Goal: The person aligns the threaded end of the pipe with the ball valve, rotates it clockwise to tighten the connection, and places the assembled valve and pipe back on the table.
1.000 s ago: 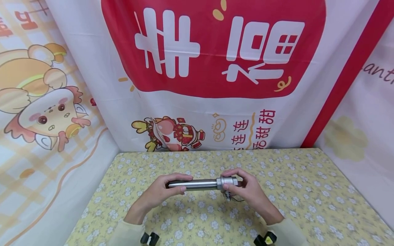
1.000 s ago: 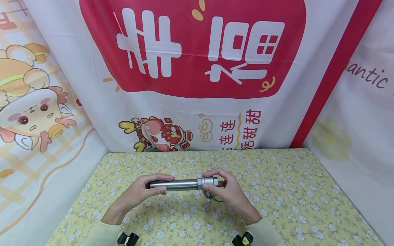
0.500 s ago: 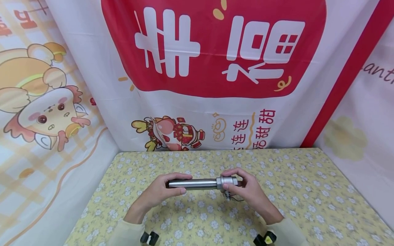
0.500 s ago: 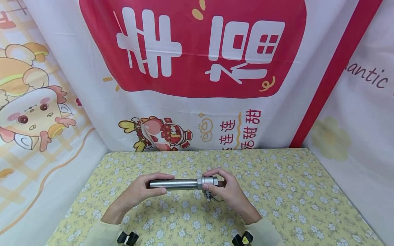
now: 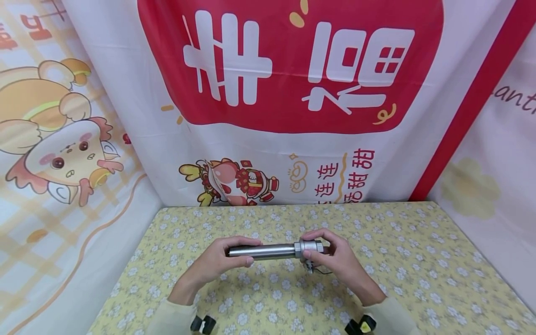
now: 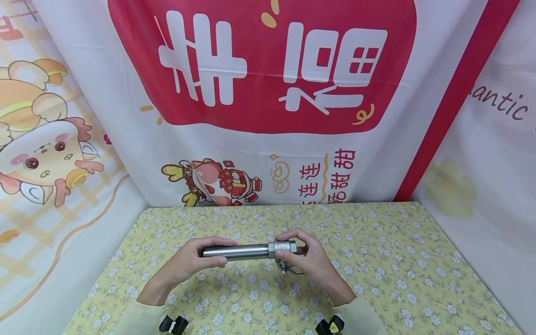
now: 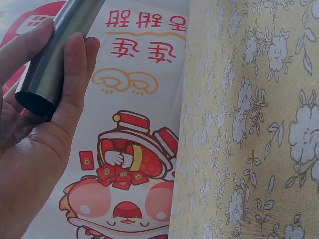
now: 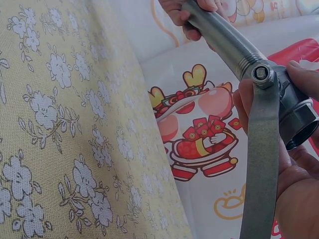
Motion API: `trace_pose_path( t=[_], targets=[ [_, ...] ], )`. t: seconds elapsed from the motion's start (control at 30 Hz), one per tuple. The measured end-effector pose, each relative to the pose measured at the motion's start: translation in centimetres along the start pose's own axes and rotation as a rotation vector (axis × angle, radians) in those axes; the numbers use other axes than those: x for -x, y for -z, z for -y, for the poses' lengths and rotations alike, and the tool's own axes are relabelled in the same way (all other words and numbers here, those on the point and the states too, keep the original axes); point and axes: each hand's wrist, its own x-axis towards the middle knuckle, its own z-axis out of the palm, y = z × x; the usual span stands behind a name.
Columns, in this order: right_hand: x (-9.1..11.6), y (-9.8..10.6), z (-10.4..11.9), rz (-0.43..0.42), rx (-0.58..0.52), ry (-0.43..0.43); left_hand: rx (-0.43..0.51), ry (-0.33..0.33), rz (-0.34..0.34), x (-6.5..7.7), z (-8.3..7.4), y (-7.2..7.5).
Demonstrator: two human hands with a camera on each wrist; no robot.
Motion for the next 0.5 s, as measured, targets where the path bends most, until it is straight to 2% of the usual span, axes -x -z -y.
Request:
trace_pose_path(
  t=[0.5],
  targets=[
    [-0.04,-0.11,-0.11,0.003,0.005,0.011,0.014,-0.044,0.007,-0.13,0.21,0.18]
  ],
)
